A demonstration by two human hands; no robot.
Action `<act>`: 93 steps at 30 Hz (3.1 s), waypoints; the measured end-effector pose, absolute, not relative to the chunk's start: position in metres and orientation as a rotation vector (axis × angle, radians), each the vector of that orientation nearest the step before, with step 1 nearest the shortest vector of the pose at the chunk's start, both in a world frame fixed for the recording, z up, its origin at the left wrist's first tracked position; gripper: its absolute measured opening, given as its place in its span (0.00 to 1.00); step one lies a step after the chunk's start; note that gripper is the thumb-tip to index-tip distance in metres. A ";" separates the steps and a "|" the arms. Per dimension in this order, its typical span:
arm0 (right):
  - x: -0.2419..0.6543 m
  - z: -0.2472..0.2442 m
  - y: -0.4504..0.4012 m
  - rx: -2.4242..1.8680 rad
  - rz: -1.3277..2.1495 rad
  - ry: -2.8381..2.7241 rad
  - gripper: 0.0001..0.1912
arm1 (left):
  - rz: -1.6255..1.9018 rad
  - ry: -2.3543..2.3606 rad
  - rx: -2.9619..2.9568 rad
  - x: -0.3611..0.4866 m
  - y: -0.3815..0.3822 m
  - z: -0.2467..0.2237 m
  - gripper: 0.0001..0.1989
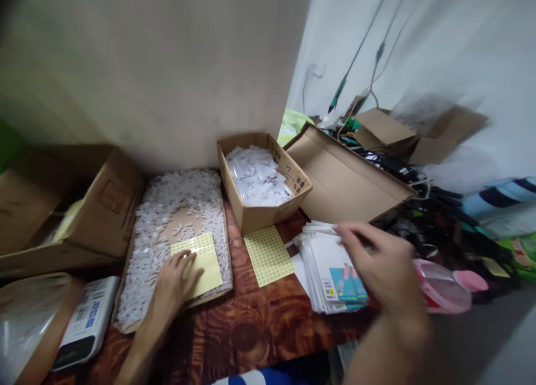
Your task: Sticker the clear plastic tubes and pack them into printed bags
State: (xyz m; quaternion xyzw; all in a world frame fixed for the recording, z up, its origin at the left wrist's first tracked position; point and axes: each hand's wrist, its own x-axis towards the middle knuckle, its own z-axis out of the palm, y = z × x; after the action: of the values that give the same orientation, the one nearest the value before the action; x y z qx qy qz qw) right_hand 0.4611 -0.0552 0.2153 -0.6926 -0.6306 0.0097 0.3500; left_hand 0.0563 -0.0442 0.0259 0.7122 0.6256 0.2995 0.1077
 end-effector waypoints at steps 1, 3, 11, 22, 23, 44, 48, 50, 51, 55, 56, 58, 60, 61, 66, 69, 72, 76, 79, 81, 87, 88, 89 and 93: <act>0.446 0.217 -0.024 -1.725 0.098 -1.756 0.15 | 0.833 1.878 2.146 0.056 -0.042 0.021 0.15; 0.412 0.216 0.045 -1.735 0.236 -2.074 0.10 | 0.776 1.907 2.192 0.060 -0.042 0.012 0.16; 0.341 0.175 0.181 -1.846 0.266 -2.590 0.10 | 0.870 1.689 2.057 0.056 -0.056 0.021 0.15; 0.361 0.191 0.126 -1.567 0.035 -2.205 0.10 | 0.756 1.765 1.918 0.052 0.050 0.050 0.08; 0.359 0.193 0.113 -1.453 0.069 -2.117 0.08 | 0.725 1.780 1.913 0.056 0.059 0.047 0.06; 0.273 0.082 0.029 -0.945 1.067 -1.798 0.15 | 1.014 1.465 2.028 0.056 0.007 0.094 0.08; 0.279 0.080 0.025 -0.941 1.062 -1.788 0.15 | 1.006 1.391 2.069 0.062 0.009 0.095 0.10; 0.281 0.077 0.021 -0.944 1.050 -1.778 0.15 | 1.023 1.371 2.065 0.067 0.008 0.094 0.10; 0.281 0.076 0.018 -0.951 1.046 -1.772 0.15 | 1.031 1.366 2.060 0.070 0.008 0.094 0.10; 0.282 0.068 0.009 -1.006 1.025 -1.747 0.15 | 1.026 1.357 2.047 0.080 0.005 0.088 0.11; 0.282 0.067 0.008 -1.018 1.020 -1.739 0.15 | 1.018 1.359 2.043 0.082 0.004 0.086 0.11; 0.282 0.065 0.007 -1.024 1.011 -1.731 0.14 | 1.000 1.372 2.029 0.084 0.003 0.083 0.11; 0.283 0.066 0.010 -1.006 1.011 -1.743 0.14 | 0.970 1.384 2.010 0.083 0.004 0.080 0.10; 0.283 0.066 0.012 -0.989 1.015 -1.754 0.14 | 0.945 1.386 2.002 0.080 0.005 0.079 0.10; 0.277 0.063 0.022 -0.978 1.001 -1.730 0.13 | 0.782 1.464 2.017 0.046 0.036 0.074 0.06; 0.271 0.055 0.021 -1.009 0.995 -1.634 0.14 | 0.757 1.657 2.017 0.035 0.071 0.068 0.08; 0.267 0.049 0.017 -1.018 1.000 -1.573 0.13 | 0.702 1.772 2.036 0.044 0.106 0.060 0.09; 0.273 0.050 0.012 -1.025 0.995 -1.581 0.13 | 0.592 1.842 2.062 0.065 0.135 0.050 0.16; 0.283 0.055 0.010 -1.060 0.946 -1.591 0.12 | 0.570 1.875 2.055 0.071 0.137 0.044 0.18; 0.291 0.059 0.010 -1.095 0.885 -1.588 0.13 | 0.598 1.892 2.037 0.070 0.132 0.041 0.18; 0.297 0.063 0.011 -1.184 0.796 -1.534 0.09 | 0.854 1.909 1.881 0.054 0.105 0.042 0.07; 0.296 0.062 0.012 -1.193 0.802 -1.522 0.08 | 0.912 1.893 1.842 0.051 0.099 0.044 0.08; 0.295 0.062 0.012 -1.196 0.812 -1.515 0.08 | 0.972 1.865 1.802 0.049 0.094 0.047 0.09; 0.290 0.062 0.014 -1.171 0.814 -1.537 0.07 | 1.162 1.641 1.617 0.050 0.067 0.061 0.08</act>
State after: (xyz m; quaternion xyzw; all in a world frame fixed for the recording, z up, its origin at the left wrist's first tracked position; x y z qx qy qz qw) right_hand 0.2903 0.0142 0.0618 -0.4839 -0.6352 0.3363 0.4993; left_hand 0.0501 0.0668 0.0606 0.6023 0.6110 0.4327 0.2769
